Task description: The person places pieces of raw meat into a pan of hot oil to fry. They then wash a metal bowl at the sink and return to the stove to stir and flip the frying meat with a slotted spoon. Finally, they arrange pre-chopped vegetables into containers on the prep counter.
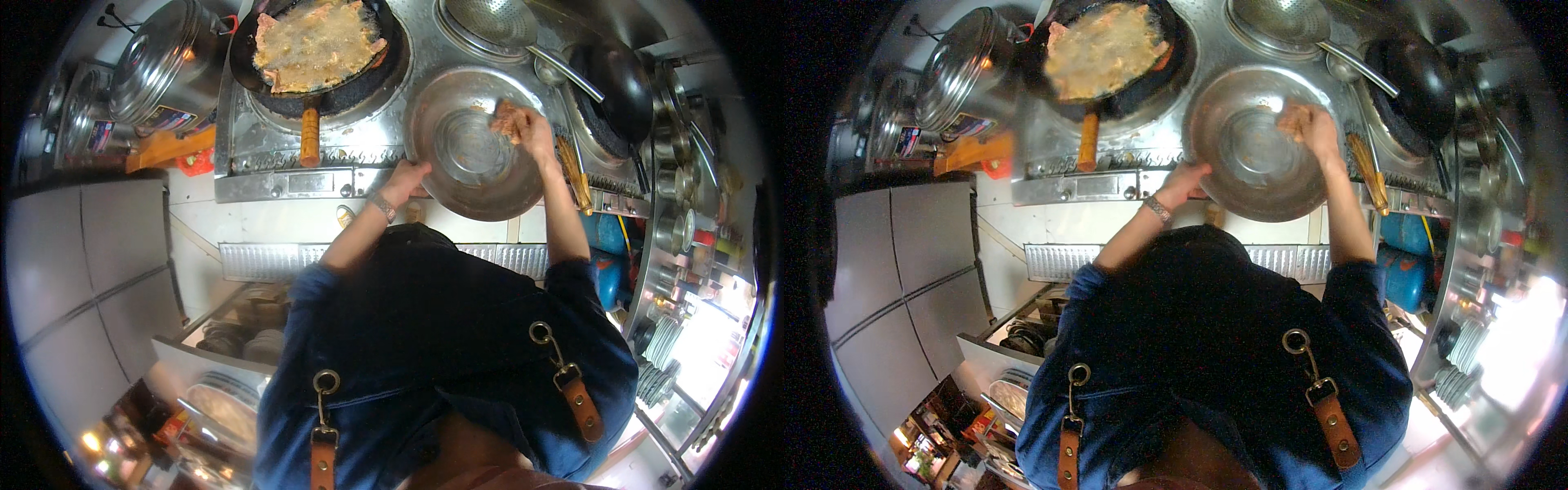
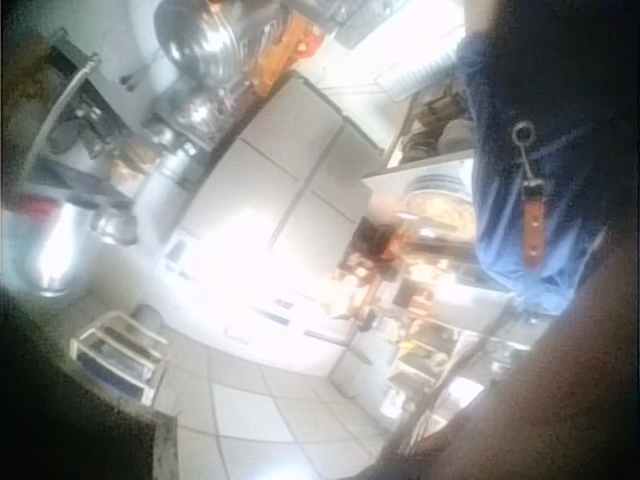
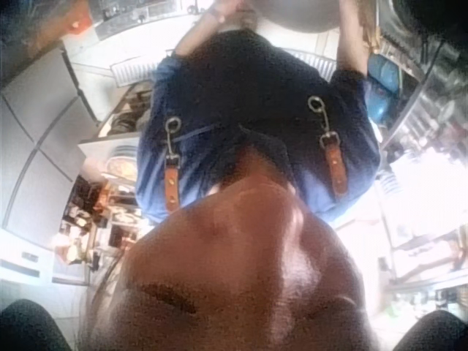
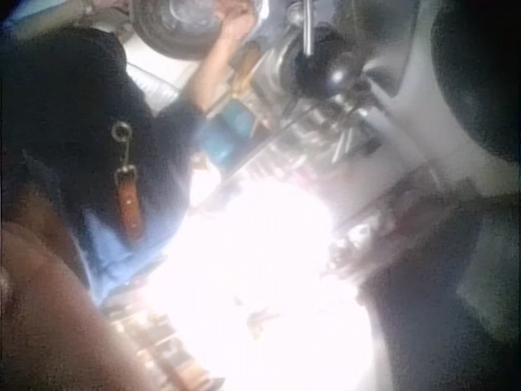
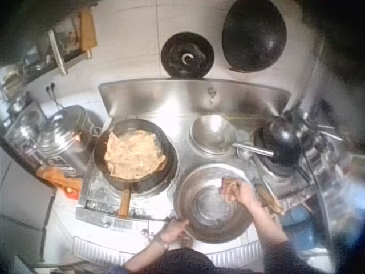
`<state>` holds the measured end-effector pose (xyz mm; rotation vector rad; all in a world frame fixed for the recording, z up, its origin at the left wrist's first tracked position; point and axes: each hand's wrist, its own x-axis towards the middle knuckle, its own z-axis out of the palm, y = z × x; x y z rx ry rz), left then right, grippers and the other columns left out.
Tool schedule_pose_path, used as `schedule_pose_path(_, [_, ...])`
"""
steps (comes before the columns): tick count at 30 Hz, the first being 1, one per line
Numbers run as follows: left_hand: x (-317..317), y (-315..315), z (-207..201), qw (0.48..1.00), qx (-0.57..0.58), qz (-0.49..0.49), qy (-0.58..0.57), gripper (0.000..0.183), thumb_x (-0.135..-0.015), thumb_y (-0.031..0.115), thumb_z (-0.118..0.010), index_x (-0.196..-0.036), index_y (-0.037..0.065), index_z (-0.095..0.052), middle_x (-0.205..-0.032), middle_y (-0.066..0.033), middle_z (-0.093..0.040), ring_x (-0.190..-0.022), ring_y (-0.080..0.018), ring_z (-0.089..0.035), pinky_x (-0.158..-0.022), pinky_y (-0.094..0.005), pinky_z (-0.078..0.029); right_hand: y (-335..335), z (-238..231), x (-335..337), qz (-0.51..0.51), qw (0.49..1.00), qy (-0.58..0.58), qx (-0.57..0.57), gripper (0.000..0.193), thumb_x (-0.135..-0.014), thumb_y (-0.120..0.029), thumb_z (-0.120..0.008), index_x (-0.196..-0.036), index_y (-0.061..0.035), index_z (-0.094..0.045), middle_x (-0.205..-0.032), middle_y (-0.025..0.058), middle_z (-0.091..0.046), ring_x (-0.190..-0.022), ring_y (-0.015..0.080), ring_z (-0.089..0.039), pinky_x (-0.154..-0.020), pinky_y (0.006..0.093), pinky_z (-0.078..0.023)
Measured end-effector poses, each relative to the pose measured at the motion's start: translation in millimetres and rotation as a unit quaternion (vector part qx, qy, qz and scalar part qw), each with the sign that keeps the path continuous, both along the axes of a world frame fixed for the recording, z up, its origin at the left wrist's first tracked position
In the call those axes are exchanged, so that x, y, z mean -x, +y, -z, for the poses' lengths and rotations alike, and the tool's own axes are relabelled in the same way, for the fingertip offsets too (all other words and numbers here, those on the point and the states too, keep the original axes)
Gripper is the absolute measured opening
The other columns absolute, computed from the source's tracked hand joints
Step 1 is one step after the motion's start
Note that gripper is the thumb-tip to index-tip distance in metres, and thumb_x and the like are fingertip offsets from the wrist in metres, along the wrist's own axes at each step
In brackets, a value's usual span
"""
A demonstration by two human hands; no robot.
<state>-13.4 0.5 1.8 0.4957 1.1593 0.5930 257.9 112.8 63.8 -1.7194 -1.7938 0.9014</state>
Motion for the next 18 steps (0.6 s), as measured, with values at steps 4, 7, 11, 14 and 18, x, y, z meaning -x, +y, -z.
schedule_pose_path(4, [0,-3,-2,0.999,-0.013,-0.03,-0.016,0.041,-0.089,0.022,-0.055,-0.121,0.0,-0.044,-0.111,-0.0132,-0.056,-0.093,-0.0242,-0.06,-0.068,-0.0357,-0.056,-4,47,24,0.074,0.928,-0.294,-0.217,0.022,-0.089,-0.023,-0.051,-0.097,-0.0057,-0.062,-0.095,0.0182,-0.06,-0.084,0.0361,-0.059,-0.073,0.0436,-0.05])
schedule_pose_path(7, [-2,-3,2,0.999,-0.017,0.003,0.027,0.041,-0.088,0.021,-0.055,-0.121,-0.001,-0.044,-0.111,-0.0135,-0.056,-0.091,-0.0243,-0.06,-0.067,-0.0349,-0.056,6,91,47,0.016,0.939,-0.272,-0.209,0.021,-0.087,-0.021,-0.049,-0.096,-0.0061,-0.062,-0.106,0.0147,-0.057,-0.091,0.0341,-0.056,-0.08,0.0416,-0.048])
schedule_pose_path(11, [-3,-3,7,0.999,-0.028,-0.002,0.036,0.038,-0.088,0.02,-0.054,-0.118,-0.002,-0.047,-0.11,-0.0134,-0.056,-0.089,-0.0243,-0.06,-0.066,-0.034,-0.056,19,118,93,-0.015,0.943,-0.116,-0.311,0.012,-0.078,-0.013,-0.058,-0.085,-0.0049,-0.063,-0.102,0.0134,-0.061,-0.095,0.0311,-0.056,-0.084,0.0404,-0.046])
schedule_pose_path(14, [1,-4,7,0.999,-0.047,-0.005,0.022,0.035,-0.088,0.019,-0.053,-0.115,-0.003,-0.05,-0.105,-0.0132,-0.058,-0.086,-0.0237,-0.061,-0.065,-0.0334,-0.056,-8,112,122,-0.154,0.946,-0.099,-0.269,0.008,-0.077,-0.01,-0.057,-0.079,-0.0036,-0.062,-0.096,0.0113,-0.061,-0.093,0.0299,-0.056,-0.081,0.0384,-0.046])
schedule_pose_path(18, [6,-3,6,0.998,-0.056,-0.039,-0.001,0.032,-0.089,0.018,-0.052,-0.111,-0.005,-0.051,-0.098,-0.0131,-0.061,-0.08,-0.0237,-0.064,-0.063,-0.0343,-0.057,-60,75,99,-0.344,0.937,0.056,-0.036,0.018,-0.079,-0.017,-0.062,-0.089,-0.003,-0.066,-0.101,0.0126,-0.063,-0.096,0.0253,-0.058,-0.083,0.0359,-0.046])
